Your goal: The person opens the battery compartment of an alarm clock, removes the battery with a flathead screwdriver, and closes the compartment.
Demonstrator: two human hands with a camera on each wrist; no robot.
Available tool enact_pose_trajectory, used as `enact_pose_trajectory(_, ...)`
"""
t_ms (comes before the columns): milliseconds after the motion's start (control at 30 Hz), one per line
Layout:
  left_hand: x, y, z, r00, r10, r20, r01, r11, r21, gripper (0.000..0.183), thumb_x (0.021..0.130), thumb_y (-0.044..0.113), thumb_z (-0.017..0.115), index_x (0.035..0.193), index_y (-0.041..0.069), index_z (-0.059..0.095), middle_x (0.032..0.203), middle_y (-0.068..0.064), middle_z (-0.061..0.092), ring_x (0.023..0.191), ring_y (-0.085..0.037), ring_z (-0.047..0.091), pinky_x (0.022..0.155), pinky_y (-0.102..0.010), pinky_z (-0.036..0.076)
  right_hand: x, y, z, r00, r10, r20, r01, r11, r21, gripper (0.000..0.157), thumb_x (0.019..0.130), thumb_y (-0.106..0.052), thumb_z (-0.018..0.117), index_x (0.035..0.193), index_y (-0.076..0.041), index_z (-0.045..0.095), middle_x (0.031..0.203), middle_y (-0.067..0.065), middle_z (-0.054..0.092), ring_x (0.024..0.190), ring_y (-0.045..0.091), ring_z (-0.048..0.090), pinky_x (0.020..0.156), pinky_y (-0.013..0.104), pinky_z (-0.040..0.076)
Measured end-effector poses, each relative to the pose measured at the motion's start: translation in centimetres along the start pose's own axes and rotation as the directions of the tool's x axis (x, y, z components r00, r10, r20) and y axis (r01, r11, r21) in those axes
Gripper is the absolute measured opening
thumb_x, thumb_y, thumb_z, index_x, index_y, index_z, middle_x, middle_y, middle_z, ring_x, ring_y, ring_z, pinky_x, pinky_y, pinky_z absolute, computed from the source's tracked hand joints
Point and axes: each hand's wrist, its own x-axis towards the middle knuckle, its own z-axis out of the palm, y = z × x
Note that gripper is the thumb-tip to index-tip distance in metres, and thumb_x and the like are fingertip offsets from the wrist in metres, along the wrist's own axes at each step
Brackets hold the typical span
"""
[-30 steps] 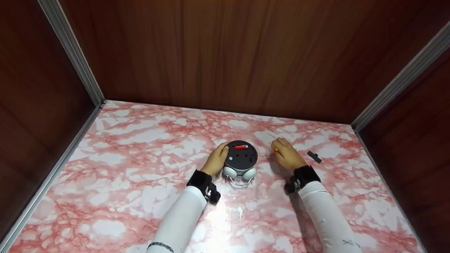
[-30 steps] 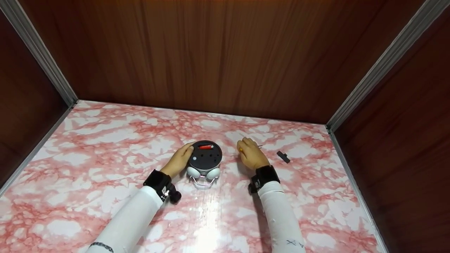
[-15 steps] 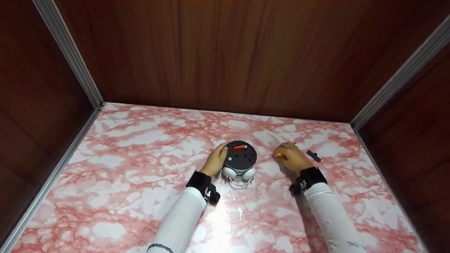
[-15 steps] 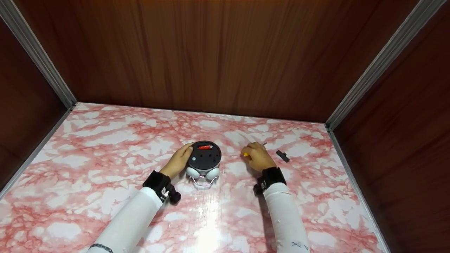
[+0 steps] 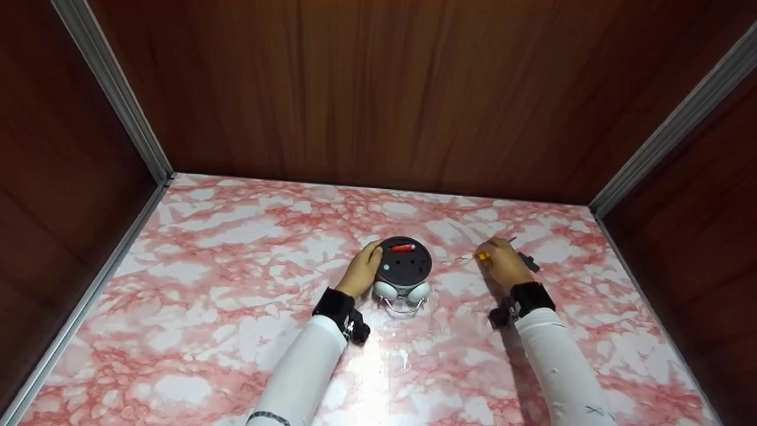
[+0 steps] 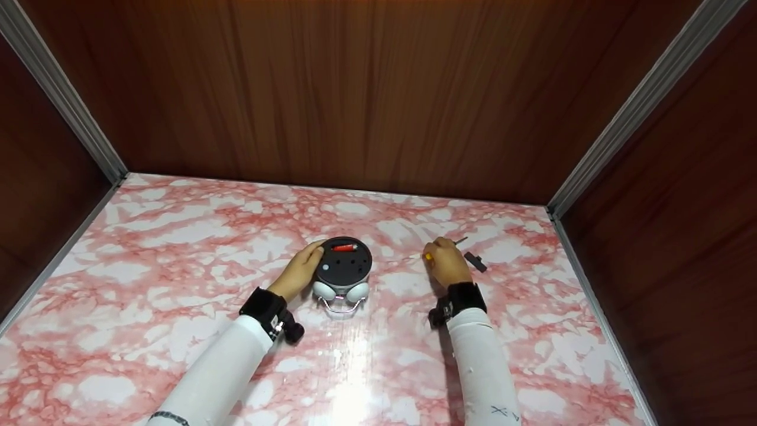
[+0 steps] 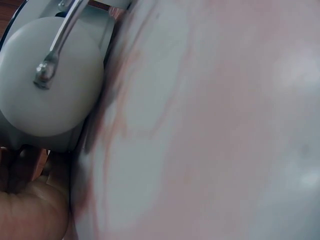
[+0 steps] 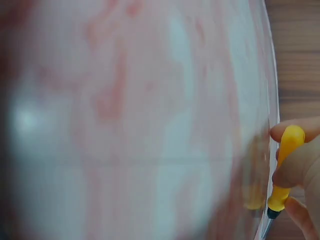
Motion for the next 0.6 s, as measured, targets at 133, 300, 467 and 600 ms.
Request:
enact_pose_trajectory(133, 0.04, -0.09, 0.07, 1.0, -0.005, -0.001, 0.005, 1.0, -0.012, 0.04, 0.109, 0.015, 0.042, 0.143, -0.002, 0.053, 0.141, -0.021, 0.057, 0.135, -0.034, 0.049, 0.117, -0.045, 0.034, -0.24, 0.14, -0.14, 0.999, 0.035, -0.012, -0.035, 0.999, 0.02, 0.016, 0.091, 0.012, 0.063, 0.098, 0.0, 0.071, 0.103, 0.017, 0.063, 0.101, 0.038, 0.061, 0.086, 0.05, 0.056)
enact_pose_trajectory(300, 0.03, 0.0, 0.08, 1.0, -0.024, 0.003, 0.024, 0.999, -0.023, 0.04, 0.11, 0.017, 0.042, 0.144, 0.0, 0.053, 0.141, -0.02, 0.057, 0.135, -0.034, 0.05, 0.117, -0.045, 0.035, -0.4, 0.46, -0.09, 0.998, 0.038, -0.042, -0.037, 0.999, 0.025, 0.01, 0.092, 0.009, 0.065, 0.098, 0.002, 0.07, 0.101, 0.019, 0.064, 0.095, 0.038, 0.063, 0.081, 0.05, 0.056)
enact_pose_trajectory(467, 0.0, 0.04, 0.06, 0.999, -0.032, 0.004, 0.032, 0.999, -0.02, 0.04, 0.11, 0.017, 0.041, 0.144, 0.001, 0.053, 0.141, -0.02, 0.057, 0.134, -0.034, 0.05, 0.117, -0.046, 0.035, -0.45, 0.69, 0.09, 0.998, 0.042, -0.049, -0.04, 0.998, 0.046, 0.013, 0.087, 0.011, 0.07, 0.096, 0.001, 0.069, 0.099, 0.019, 0.063, 0.095, 0.038, 0.063, 0.081, 0.049, 0.056)
enact_pose_trajectory(600, 0.02, 0.05, 0.06, 0.999, -0.041, 0.003, 0.041, 0.999, -0.021, 0.04, 0.11, 0.018, 0.041, 0.145, 0.001, 0.053, 0.142, -0.02, 0.057, 0.134, -0.033, 0.05, 0.117, -0.045, 0.035, -0.48, 0.61, 0.1, 0.997, 0.057, -0.043, -0.055, 0.997, 0.063, 0.017, 0.084, 0.012, 0.072, 0.096, 0.0, 0.069, 0.099, 0.018, 0.064, 0.096, 0.038, 0.062, 0.082, 0.049, 0.055)
